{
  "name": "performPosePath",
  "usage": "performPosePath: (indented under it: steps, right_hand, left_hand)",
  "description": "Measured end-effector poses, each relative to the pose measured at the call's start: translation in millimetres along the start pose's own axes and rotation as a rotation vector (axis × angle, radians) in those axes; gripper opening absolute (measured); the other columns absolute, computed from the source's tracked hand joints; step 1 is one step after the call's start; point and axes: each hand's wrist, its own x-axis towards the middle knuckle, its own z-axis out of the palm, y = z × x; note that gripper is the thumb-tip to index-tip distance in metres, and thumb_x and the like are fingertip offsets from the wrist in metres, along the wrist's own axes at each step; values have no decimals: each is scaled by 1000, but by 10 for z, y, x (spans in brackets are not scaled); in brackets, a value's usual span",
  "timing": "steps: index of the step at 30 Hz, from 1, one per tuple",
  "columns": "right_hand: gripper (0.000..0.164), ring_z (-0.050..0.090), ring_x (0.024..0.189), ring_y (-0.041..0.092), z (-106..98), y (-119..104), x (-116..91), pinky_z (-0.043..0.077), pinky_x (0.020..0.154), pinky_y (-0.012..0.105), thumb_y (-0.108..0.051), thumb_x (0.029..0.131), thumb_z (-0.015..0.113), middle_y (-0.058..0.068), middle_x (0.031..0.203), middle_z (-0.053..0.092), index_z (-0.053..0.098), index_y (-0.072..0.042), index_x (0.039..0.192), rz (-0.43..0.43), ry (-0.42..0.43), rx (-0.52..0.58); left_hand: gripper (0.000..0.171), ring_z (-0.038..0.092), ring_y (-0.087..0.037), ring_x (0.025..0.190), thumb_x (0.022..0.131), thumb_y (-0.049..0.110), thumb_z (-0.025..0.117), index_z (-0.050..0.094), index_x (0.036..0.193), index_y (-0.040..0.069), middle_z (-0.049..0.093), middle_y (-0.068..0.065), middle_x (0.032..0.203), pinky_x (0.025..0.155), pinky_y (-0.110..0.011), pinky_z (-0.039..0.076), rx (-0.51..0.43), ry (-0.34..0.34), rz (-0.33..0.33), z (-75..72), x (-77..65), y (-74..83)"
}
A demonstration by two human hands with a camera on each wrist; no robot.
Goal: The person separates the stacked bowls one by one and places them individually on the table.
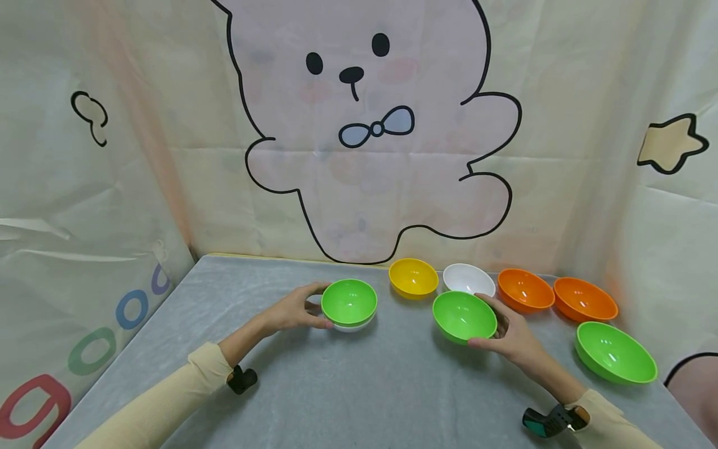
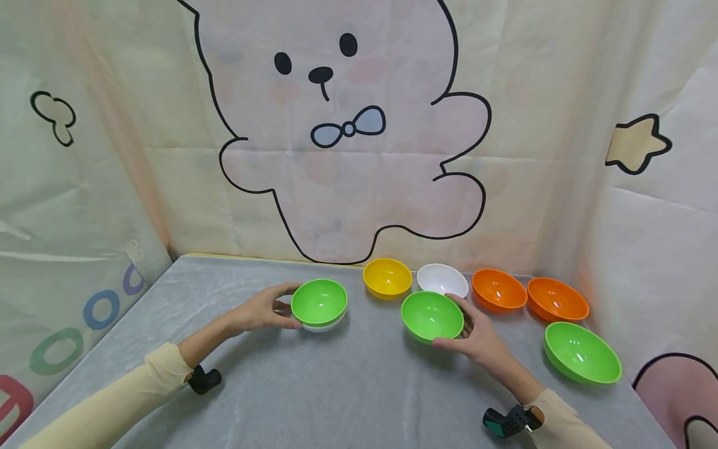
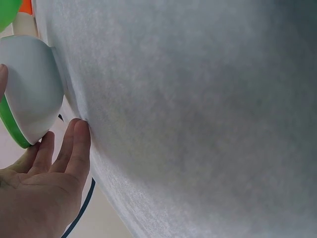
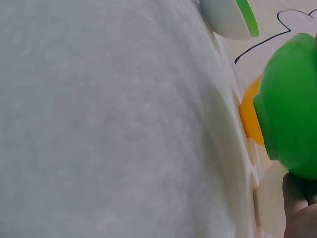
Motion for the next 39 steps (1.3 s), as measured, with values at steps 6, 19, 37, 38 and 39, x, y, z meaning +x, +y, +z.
performPosePath:
  steps: [6, 19, 37, 38, 39]
  right_hand:
    - [84, 42, 123, 3, -68, 35, -90, 34, 96, 6, -6, 82, 85, 23, 150, 42, 39, 3, 152, 4, 36, -38]
    - [80, 46, 117, 2, -303, 78, -330, 37, 91, 6, -6, 86, 82, 22, 146, 43, 36, 2, 152, 61, 86, -62]
    - [85, 39, 115, -7, -534, 228, -592, 34, 86, 2, -14, 90, 81, 25, 150, 35, 30, 3, 156, 174, 180, -150]
    - [85, 39, 113, -8, -538, 232, -601, 34, 86, 2, -14, 90, 81, 25, 149, 36, 30, 3, 155, 175, 183, -150]
    - [84, 39, 113, -8, -541, 235, -607, 34, 86, 2, -14, 90, 81, 25, 149, 35, 30, 3, 155, 177, 185, -146]
  left_hand:
    - [84, 55, -43, 124, 85, 16, 85, 38, 154, 2, 43, -19, 149, 102, -48, 48, -16, -6, 0, 8, 7, 4]
    - [85, 54, -46, 125, 87, 17, 84, 36, 155, 0, 40, -24, 150, 96, -46, 53, -19, -11, -14, 10, -14, 17]
    - [86, 55, -42, 125, 85, 18, 86, 37, 155, 4, 42, -19, 149, 97, -44, 52, -28, -7, -42, 20, -6, 31]
    - [86, 55, -42, 125, 85, 18, 86, 37, 155, 4, 43, -19, 149, 97, -44, 52, -25, -7, -41, 21, -5, 26]
    - [86, 55, -42, 125, 85, 18, 86, 37, 155, 4, 43, -19, 149, 97, -44, 52, -23, -6, -39, 23, -5, 23]
